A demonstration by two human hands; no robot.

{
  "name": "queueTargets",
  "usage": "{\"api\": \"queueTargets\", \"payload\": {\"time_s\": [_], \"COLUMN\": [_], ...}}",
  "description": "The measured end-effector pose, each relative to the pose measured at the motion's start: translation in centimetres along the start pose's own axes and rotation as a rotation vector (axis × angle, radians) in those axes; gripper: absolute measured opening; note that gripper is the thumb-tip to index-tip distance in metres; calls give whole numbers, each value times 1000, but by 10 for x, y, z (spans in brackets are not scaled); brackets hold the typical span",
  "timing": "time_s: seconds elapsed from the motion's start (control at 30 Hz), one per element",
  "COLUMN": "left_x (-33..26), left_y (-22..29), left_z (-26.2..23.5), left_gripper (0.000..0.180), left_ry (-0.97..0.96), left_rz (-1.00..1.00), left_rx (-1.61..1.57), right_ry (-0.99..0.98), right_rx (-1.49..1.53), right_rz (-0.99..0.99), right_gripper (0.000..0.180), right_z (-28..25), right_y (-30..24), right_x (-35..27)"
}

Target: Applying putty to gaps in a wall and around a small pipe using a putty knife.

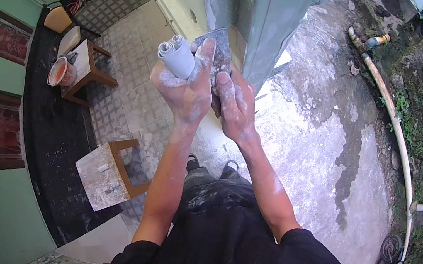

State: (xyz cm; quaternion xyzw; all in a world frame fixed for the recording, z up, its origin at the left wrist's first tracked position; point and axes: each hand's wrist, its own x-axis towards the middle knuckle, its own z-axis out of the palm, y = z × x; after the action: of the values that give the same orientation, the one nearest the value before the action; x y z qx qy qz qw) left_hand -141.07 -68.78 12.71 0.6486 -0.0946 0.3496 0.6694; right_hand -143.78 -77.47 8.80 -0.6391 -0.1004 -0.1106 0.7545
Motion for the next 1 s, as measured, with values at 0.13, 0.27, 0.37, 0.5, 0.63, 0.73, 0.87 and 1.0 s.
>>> {"api": "queueTargets", "payload": {"time_s": [0.13, 0.27, 0.37, 0.5, 0.63, 0.73, 0.87, 1.0], "left_x": [-1, -8, -8, 4, 5, 5, 3, 5], "left_y": [-6, -6, -5, 0, -3, -3, -2, 0], "left_z": [-1, -4, -4, 0, 1, -1, -4, -5], "left_gripper": [18, 19, 19, 24, 24, 23, 17, 18], "left_ry": [10, -42, -19, 18, 18, 10, -31, -55], "left_rz": [6, 4, -6, 40, 67, 75, 25, 58], "left_rx": [24, 42, 52, 8, 7, 11, 79, 83], "right_ry": [26, 112, 97, 83, 98, 93, 72, 113], "right_rx": [-33, -135, -136, -45, -77, -63, -73, -89], "right_rz": [44, -111, -95, 30, -3, 4, 26, -21], "right_gripper": [36, 39, 42, 42, 36, 36, 41, 44], "right_z": [3, 5, 4, 5, 8, 7, 9, 13], "right_y": [2, 8, 7, 1, 5, 5, 3, 2], "right_x": [-3, -6, -6, -5, -3, -3, -2, 2]}}
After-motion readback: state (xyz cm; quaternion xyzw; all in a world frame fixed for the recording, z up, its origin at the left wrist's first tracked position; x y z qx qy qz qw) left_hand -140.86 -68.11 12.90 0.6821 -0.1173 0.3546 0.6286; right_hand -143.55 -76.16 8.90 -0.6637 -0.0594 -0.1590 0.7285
